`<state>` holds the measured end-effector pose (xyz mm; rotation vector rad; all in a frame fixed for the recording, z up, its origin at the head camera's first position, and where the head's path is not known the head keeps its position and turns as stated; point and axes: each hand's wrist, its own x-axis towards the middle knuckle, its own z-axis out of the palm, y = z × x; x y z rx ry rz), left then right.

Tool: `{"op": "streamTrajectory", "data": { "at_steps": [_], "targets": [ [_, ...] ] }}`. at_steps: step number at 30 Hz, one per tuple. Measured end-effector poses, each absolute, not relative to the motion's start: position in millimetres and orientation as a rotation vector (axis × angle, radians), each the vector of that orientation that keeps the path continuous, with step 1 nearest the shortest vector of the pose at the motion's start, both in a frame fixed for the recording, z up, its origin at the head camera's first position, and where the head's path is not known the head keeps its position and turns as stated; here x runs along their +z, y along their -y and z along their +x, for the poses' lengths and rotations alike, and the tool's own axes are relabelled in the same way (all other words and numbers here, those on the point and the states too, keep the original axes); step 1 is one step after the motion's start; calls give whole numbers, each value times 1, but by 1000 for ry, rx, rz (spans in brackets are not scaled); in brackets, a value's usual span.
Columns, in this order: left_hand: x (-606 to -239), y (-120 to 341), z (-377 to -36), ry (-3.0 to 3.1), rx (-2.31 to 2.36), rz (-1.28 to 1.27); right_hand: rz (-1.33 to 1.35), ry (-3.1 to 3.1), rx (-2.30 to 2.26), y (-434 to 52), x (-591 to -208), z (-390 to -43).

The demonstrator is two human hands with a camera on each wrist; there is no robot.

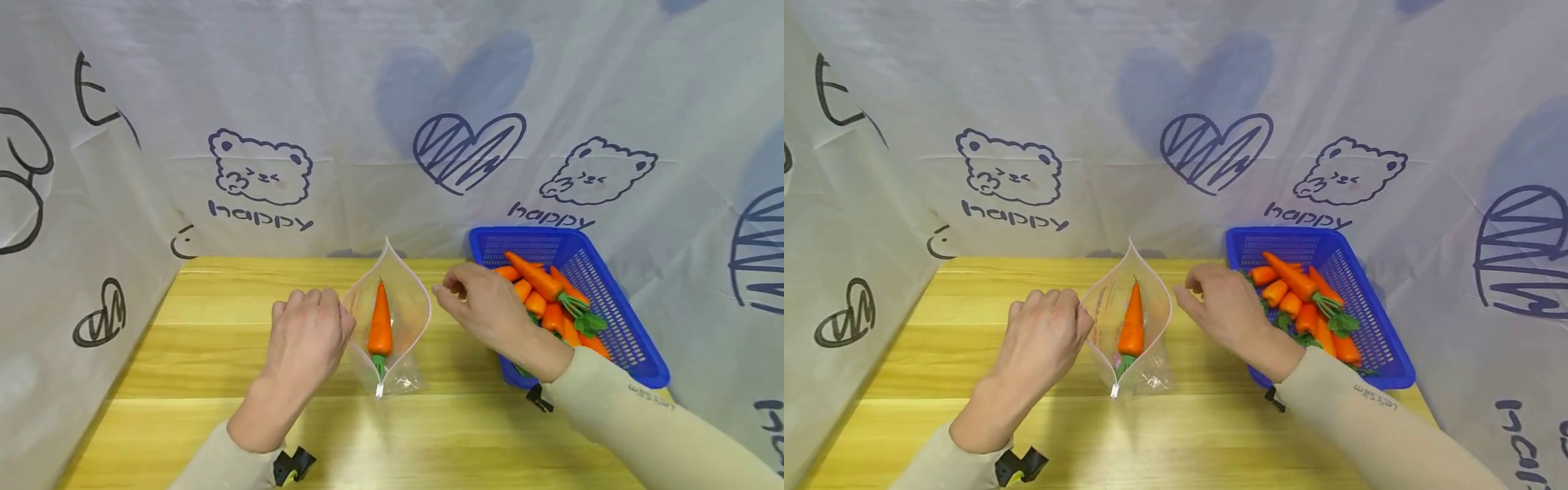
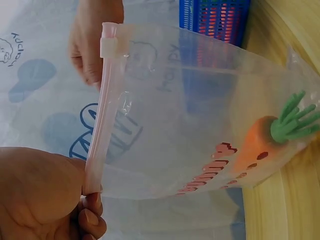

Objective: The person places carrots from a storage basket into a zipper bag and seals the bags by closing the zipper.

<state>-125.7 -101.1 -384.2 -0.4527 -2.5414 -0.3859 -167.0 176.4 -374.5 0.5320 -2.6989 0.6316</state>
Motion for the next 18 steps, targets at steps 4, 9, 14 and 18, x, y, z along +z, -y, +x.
{"op": "streamTrajectory", "data": {
  "at_steps": [4, 9, 14, 18],
  "targets": [
    [-384, 97, -125, 2564, -406, -428, 396, 2758, 534, -216, -370, -187],
    [-384, 94, -125, 2570, -431, -417, 215, 2915, 372, -279, -367, -222],
    [-385, 92, -124, 2579, -446, -399, 109, 3060, 255, -330, -384, -247],
    [-386, 91, -124, 2582, -465, -395, 31, 3164, 190, -354, -403, -258]
  ]
}}
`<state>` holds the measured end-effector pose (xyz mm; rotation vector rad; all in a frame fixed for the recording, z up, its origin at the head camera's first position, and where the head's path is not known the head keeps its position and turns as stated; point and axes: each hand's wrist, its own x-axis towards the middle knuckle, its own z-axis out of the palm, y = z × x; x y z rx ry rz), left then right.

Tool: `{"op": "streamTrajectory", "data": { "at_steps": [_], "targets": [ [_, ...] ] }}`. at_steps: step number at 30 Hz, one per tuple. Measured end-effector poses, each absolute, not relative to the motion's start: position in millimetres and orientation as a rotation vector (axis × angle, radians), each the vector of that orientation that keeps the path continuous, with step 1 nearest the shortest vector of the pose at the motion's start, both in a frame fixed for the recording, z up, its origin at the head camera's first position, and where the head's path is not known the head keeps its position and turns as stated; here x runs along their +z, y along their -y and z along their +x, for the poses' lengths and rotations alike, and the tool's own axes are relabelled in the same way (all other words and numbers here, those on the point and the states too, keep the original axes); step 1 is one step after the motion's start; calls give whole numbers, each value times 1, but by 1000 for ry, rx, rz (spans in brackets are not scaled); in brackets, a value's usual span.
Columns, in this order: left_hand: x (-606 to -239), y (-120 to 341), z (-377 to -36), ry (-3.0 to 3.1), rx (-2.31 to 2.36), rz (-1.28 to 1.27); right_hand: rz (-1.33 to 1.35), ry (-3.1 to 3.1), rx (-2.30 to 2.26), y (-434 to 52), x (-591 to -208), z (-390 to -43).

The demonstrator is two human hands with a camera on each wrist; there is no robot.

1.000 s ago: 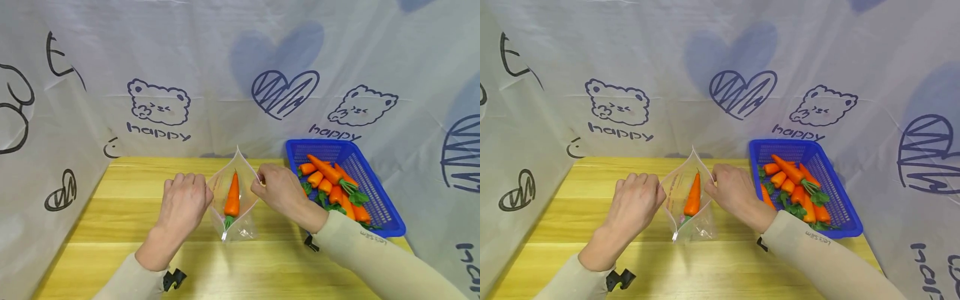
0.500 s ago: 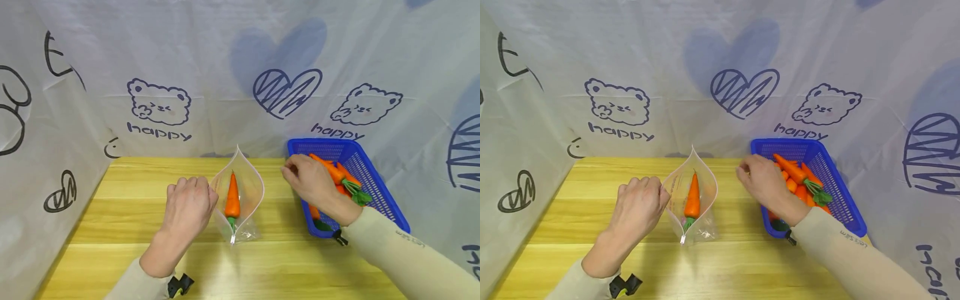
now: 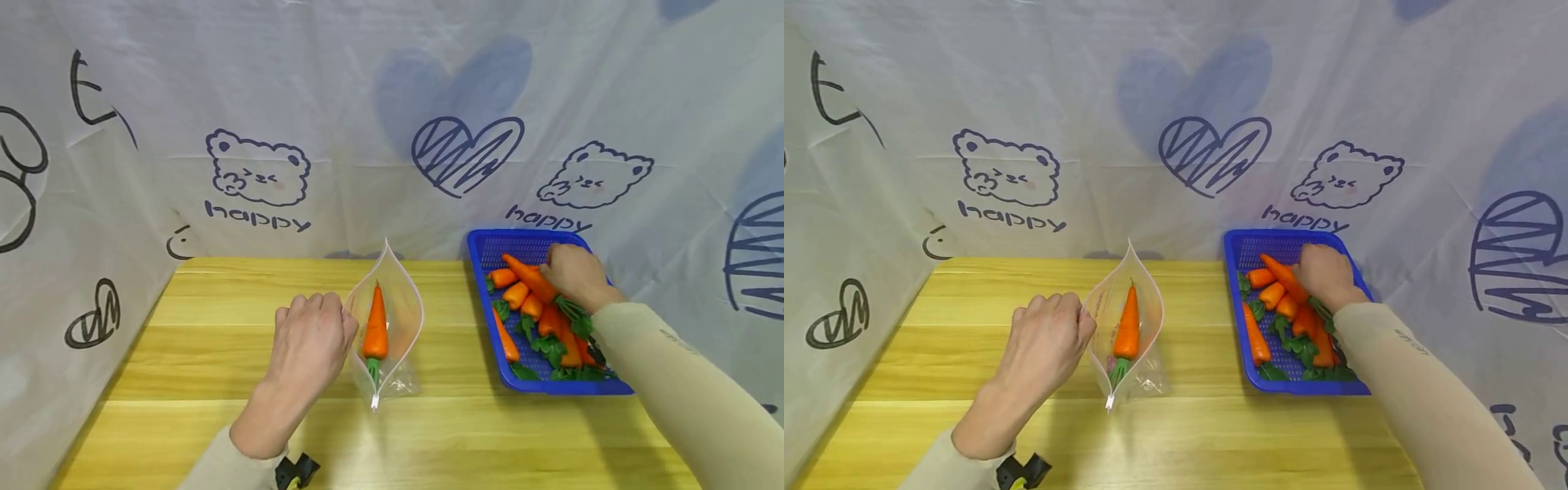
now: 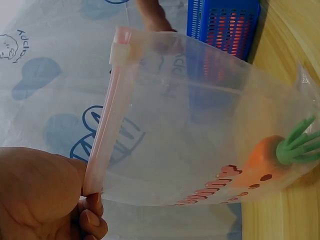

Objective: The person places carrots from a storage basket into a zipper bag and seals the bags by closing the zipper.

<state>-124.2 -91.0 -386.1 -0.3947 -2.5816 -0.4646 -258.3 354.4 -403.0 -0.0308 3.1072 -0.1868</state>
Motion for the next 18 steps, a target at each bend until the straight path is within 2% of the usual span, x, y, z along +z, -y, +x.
{"op": "streamTrajectory", "data": {
  "at_steps": [7, 18],
  "targets": [
    [-388, 91, -124, 2637, -496, -388, 185, -2918, -190, -375, -427, -267],
    [-388, 92, -124, 2631, -493, -369, 202, -2774, -298, -369, -438, -266]
  ]
}}
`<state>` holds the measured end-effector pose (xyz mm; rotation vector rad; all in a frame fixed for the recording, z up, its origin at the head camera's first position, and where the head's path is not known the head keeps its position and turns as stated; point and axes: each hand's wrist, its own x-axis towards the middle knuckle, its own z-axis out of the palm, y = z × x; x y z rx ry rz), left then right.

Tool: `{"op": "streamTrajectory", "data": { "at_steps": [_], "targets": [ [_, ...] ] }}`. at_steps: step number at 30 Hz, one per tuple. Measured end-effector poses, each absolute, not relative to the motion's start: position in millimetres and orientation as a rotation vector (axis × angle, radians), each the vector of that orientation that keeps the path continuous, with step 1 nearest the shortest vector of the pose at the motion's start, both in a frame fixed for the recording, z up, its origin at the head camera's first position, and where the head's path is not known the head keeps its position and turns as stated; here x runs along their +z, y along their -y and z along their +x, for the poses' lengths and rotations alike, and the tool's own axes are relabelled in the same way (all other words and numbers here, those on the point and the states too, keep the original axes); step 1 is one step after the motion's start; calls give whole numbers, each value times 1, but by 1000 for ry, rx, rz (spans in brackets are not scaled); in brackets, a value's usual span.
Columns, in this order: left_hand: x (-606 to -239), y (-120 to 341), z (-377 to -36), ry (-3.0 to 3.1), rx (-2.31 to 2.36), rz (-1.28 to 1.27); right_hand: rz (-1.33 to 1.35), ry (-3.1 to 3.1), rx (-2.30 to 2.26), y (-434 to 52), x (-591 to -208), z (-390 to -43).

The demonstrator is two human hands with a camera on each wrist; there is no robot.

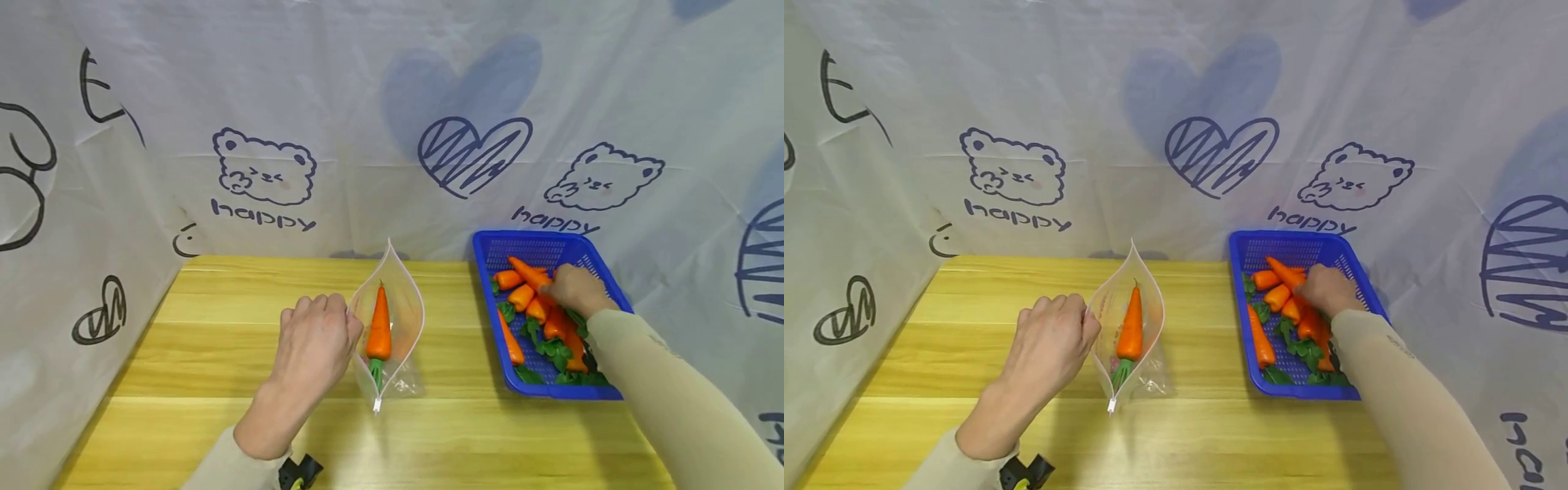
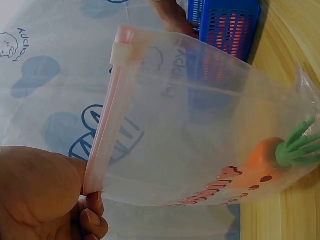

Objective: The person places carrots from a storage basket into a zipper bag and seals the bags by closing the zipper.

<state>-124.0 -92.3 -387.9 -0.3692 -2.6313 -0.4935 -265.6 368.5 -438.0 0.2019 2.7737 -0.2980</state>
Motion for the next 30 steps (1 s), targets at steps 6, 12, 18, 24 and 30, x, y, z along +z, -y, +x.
{"op": "streamTrajectory", "data": {
  "at_steps": [6, 12, 18, 24, 30],
  "targets": [
    [-385, 92, -124, 2673, -512, -359, 151, -2817, -201, -360, -443, -258],
    [-384, 92, -123, 2695, -537, -357, -50, -2839, -113, -357, -440, -253],
    [-382, 91, -122, 2703, -547, -361, -274, -2896, 66, -356, -439, -245],
    [-382, 91, -122, 2701, -552, -367, -366, -2978, 154, -353, -442, -242],
    [-383, 90, -122, 2701, -549, -376, -352, -2959, 208, -356, -449, -245]
  ]
}}
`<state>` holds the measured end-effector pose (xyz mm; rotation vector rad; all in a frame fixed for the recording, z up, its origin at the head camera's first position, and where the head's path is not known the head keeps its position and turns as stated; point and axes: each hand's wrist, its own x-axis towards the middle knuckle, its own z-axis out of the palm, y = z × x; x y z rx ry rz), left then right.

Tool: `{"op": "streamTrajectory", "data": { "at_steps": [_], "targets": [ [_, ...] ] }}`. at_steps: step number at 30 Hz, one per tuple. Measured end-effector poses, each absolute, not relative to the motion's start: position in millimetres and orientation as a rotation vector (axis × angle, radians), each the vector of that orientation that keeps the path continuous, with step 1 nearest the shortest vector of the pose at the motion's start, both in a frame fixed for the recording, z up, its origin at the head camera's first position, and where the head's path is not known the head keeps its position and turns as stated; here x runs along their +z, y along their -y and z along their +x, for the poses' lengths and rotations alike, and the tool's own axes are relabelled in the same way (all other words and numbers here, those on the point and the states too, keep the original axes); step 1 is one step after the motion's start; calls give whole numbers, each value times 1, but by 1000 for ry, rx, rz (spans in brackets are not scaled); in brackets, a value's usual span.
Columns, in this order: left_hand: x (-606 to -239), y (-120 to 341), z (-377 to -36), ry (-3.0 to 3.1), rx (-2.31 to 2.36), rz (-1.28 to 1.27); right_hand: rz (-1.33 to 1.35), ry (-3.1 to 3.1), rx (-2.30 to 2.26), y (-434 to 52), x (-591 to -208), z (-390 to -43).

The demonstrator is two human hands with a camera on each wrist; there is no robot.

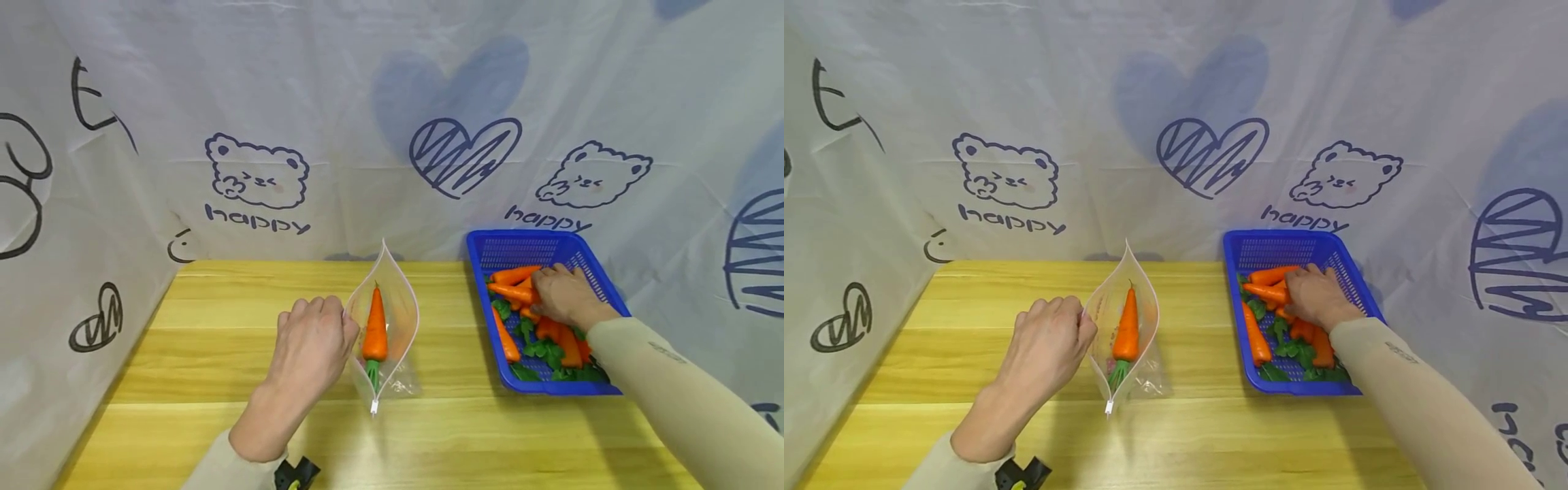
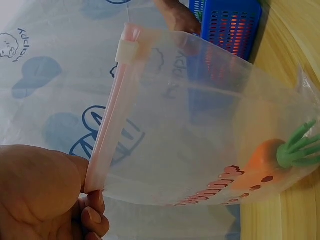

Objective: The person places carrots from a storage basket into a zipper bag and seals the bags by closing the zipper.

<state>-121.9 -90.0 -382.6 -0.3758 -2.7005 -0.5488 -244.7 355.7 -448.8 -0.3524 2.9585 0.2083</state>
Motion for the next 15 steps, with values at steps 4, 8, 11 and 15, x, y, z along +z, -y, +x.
{"op": "streamTrajectory", "data": {
  "at_steps": [4, 8, 11, 15],
  "targets": [
    [-384, 89, -123, 2710, -552, -377, -344, -2967, 219, -357, -452, -246],
    [-384, 89, -123, 2715, -551, -374, -351, -3026, 212, -357, -450, -245],
    [-383, 89, -123, 2721, -553, -371, -372, -3067, 213, -356, -446, -243],
    [-382, 90, -124, 2729, -556, -369, -412, -3121, 227, -356, -436, -239]
  ]
}}
